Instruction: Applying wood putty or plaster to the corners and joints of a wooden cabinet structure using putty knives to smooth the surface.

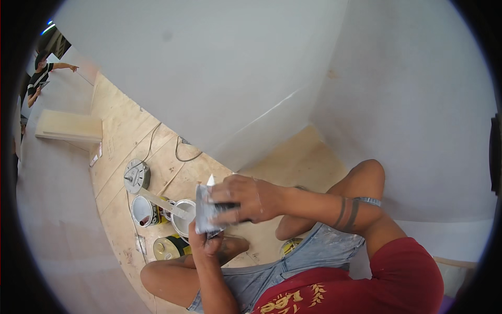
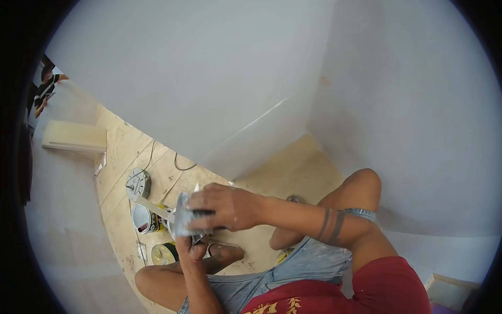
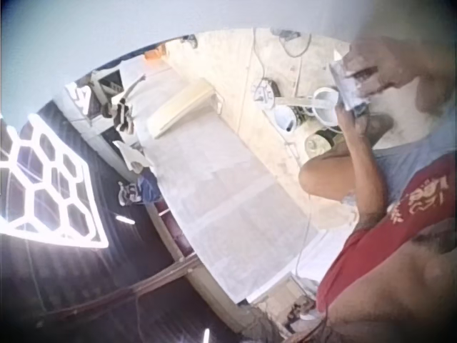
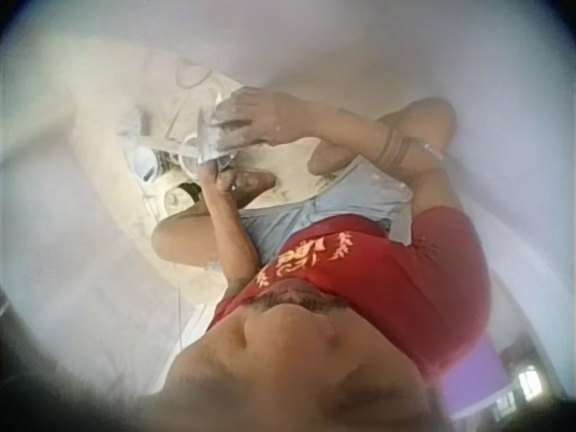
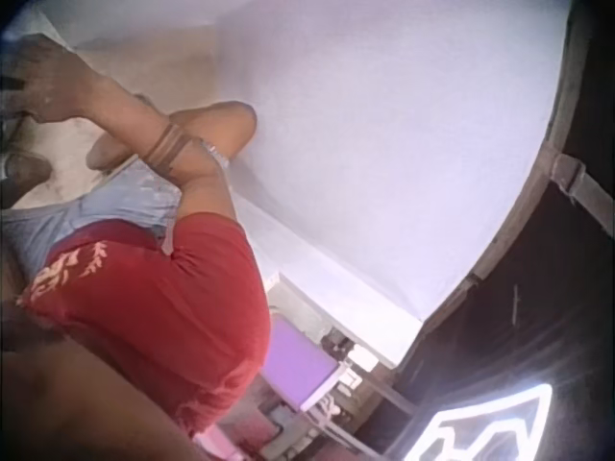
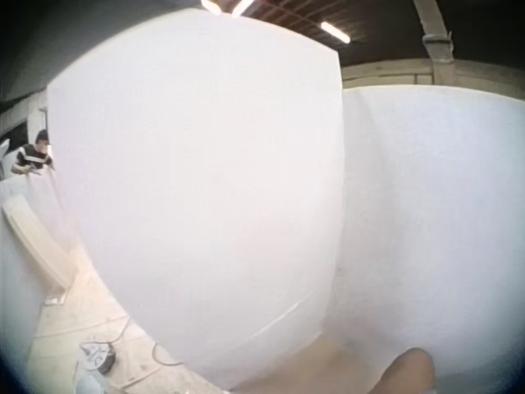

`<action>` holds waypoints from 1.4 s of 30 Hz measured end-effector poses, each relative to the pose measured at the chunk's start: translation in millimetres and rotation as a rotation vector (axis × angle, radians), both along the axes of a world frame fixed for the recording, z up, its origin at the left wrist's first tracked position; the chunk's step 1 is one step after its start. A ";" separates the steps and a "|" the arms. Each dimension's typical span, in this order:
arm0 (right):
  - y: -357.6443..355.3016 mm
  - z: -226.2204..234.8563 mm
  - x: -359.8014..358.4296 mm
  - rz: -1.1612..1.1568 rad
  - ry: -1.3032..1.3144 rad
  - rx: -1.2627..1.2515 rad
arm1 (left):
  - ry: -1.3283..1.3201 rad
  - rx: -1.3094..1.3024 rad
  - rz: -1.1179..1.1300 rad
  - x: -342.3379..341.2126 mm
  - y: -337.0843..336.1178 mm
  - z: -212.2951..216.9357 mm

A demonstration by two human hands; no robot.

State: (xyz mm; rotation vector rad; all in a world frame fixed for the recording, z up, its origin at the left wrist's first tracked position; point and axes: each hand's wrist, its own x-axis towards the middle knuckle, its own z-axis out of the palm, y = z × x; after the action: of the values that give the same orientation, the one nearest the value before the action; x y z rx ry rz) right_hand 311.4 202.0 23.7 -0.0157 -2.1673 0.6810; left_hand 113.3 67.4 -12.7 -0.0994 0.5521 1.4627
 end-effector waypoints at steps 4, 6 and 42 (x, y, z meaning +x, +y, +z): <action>-11.7 -19.8 32.6 -0.223 -0.240 0.151 | 0.211 -0.040 0.098 30.1 10.3 7.3; -5.7 -30.9 55.3 -0.326 -0.386 0.187 | 0.277 -0.029 0.158 37.6 13.5 6.3; 248.2 -45.5 195.3 -1.476 0.243 -0.266 | 1.776 0.150 -0.069 89.0 17.3 13.6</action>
State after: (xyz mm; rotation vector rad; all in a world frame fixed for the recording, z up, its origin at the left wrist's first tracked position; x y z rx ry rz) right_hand 506.7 450.2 -21.9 -1.4114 -1.2708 0.0478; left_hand 202.3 84.7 1.0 1.4414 1.7835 1.1916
